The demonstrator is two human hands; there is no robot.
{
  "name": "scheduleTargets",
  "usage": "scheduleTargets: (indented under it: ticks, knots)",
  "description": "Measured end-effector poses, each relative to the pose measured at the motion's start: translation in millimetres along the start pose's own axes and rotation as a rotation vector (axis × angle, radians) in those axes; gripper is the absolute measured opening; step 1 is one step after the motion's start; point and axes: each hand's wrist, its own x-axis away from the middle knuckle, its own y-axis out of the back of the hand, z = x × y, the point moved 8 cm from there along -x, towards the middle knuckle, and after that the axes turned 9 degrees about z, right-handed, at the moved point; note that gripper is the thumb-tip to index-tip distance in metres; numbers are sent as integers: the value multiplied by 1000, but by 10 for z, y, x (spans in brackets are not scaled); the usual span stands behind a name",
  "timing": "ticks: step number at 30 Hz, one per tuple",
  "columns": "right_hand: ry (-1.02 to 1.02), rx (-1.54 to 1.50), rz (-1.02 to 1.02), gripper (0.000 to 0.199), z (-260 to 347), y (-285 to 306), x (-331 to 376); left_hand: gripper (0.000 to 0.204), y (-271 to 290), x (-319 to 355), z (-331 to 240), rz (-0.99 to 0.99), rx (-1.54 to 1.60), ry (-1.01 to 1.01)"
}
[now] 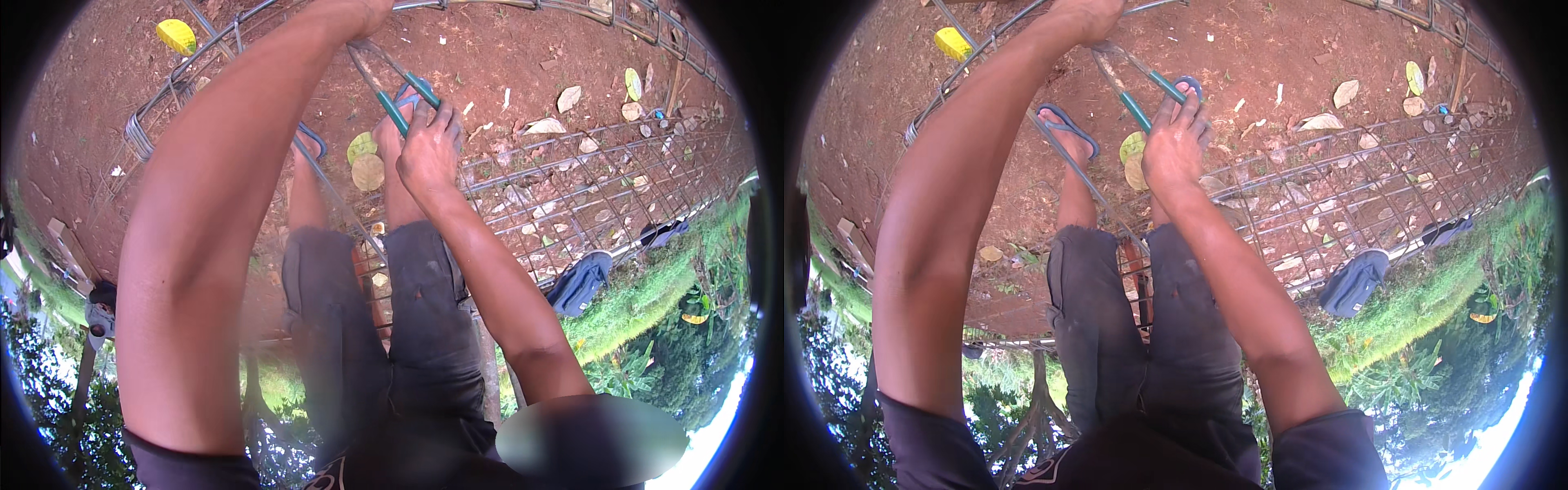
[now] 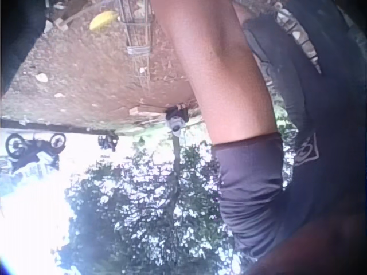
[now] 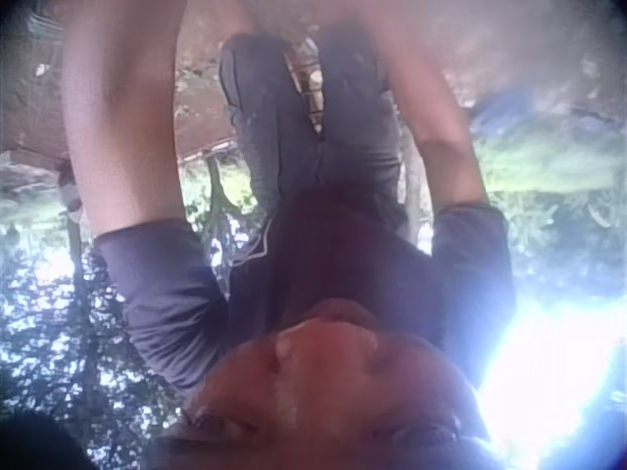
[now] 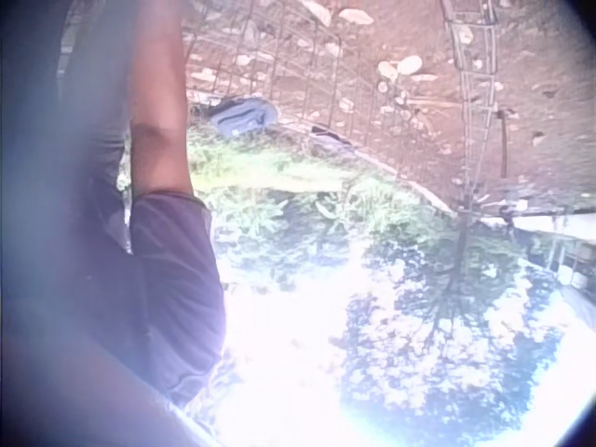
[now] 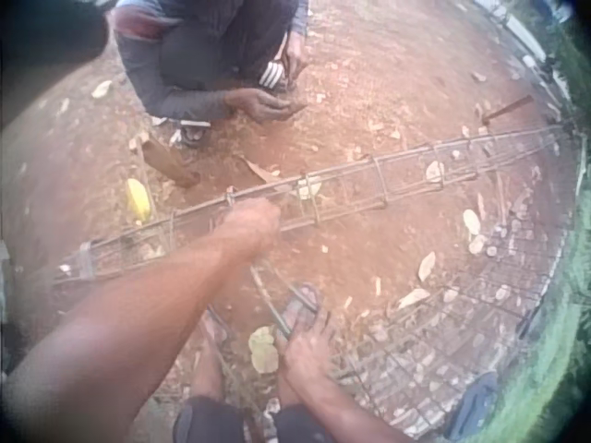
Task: The person assembles a metal frame structure on the ground using pliers to bend and secure wire ties at intersections. They repeatedly position the frame, wrap wire, and tighten connections while another person works nearby.
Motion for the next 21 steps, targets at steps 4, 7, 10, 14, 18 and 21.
scheduleTargets:
  ticks: [4, 7, 10, 14, 18, 21]
  knots:
    - [-14, 56, -43, 69, -42, 39, 2, 29, -170, -147, 114, -120, 187, 100]
    - [-23, 81, -50, 67, 7, 44, 28, 23, -138, 293, 72, -178, 163, 80]
    - [-78, 102, -22, 64, 37, -11, 96, 21, -194, 643, -72, -229, 195, 59]
    - [-91, 112, -42, 61, 229, -45, 141, 20, -225, 716, -48, -359, 154, 12]
    - [-89, 57, 49, 57, 362, 44, 149, 19, -171, 697, -167, -358, 184, 24]
    - [-84, -86, 15, 51, 341, 15, 245, 19, -315, 744, -491, -137, 323, -27]
